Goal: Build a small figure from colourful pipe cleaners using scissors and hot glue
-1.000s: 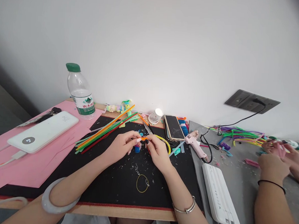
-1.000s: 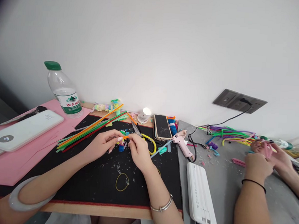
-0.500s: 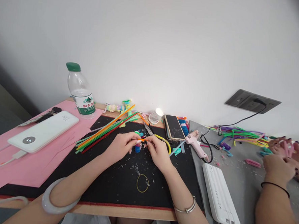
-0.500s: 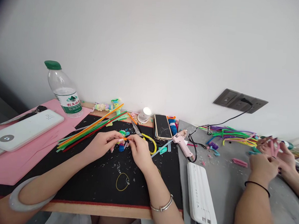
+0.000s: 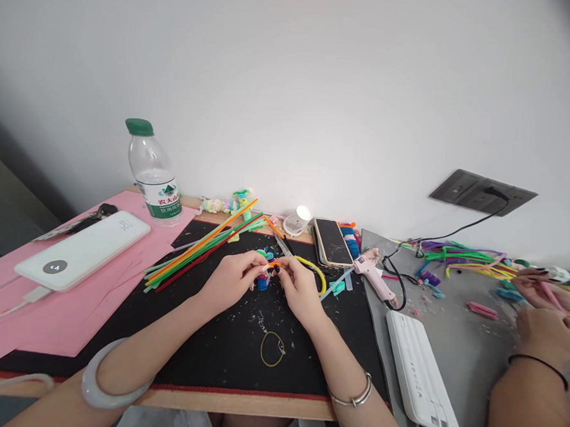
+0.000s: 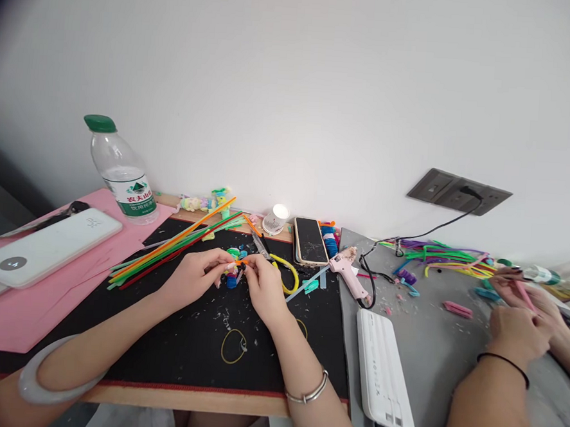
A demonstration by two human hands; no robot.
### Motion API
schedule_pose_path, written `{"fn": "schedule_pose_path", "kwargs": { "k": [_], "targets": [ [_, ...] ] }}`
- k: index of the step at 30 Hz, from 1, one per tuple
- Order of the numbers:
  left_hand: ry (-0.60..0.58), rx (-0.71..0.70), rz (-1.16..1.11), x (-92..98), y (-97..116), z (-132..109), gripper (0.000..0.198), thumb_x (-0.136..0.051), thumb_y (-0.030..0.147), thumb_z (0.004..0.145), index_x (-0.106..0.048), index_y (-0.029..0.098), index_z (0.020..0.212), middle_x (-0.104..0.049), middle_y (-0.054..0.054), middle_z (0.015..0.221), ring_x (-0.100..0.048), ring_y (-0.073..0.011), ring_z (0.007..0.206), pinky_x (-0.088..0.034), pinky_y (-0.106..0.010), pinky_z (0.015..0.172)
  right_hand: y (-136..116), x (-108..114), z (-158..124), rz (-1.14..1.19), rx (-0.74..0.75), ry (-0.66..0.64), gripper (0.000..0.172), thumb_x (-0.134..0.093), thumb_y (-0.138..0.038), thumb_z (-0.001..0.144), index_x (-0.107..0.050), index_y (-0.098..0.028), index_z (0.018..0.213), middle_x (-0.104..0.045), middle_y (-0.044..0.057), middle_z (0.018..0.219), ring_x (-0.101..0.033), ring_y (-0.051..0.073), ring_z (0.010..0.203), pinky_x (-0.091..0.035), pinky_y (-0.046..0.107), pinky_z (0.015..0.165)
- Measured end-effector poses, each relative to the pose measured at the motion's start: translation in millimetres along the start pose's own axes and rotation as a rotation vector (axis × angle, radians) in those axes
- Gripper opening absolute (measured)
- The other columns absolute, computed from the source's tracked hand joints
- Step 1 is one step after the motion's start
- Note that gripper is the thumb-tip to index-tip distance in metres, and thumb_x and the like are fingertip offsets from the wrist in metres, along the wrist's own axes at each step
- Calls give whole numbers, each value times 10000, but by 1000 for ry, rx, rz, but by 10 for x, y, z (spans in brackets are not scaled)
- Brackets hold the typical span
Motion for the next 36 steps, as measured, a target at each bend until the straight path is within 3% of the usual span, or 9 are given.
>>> {"fn": "schedule_pose_path", "kwargs": {
  "k": [14,21,30,36],
  "targets": [
    [-5,22,47,-42,-31,-2,173,-502,271,876,-639,184,816,-683,2,706,-597,-111,529,-455,-223,560,-42,-28,-15,-135,86,1,172,-470,-157,877,-573,-189,743,-618,7,671,-552,144,618,-401,241,621],
    [-3,26,-22,7,-18,2,211,-495,310,884,-664,189,919,-702,-13,762,-610,-120,538,-484,-232,562,-45,8,-14,-94,29,24,169,-460,-155,878,-571,-193,757,-613,-1,657,-546,138,583,-394,234,583],
    [-56,16,51,14,-41,11,202,-538,358,860,-658,197,883,-716,-21,822,-609,-129,577,-470,-239,586,-64,10,-31,-137,83,-20,155,-460,-172,884,-584,-195,793,-604,6,678,-528,145,601,-387,245,595],
    [-73,-17,103,27,-20,3,256,-471,330,892,-566,189,702,-575,30,584,-509,-113,508,-375,-232,539,-111,-1,-43,-56,81,-94,134,-450,-175,881,-574,-189,832,-566,-9,668,-496,131,584,-370,234,571]
  ]
}}
Point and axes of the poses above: each hand's wrist, its own z-axis towards the middle knuckle, its own x-axis out of the back of the hand, y = z × x, the point moved 3 cm from there along z, towards the middle knuckle
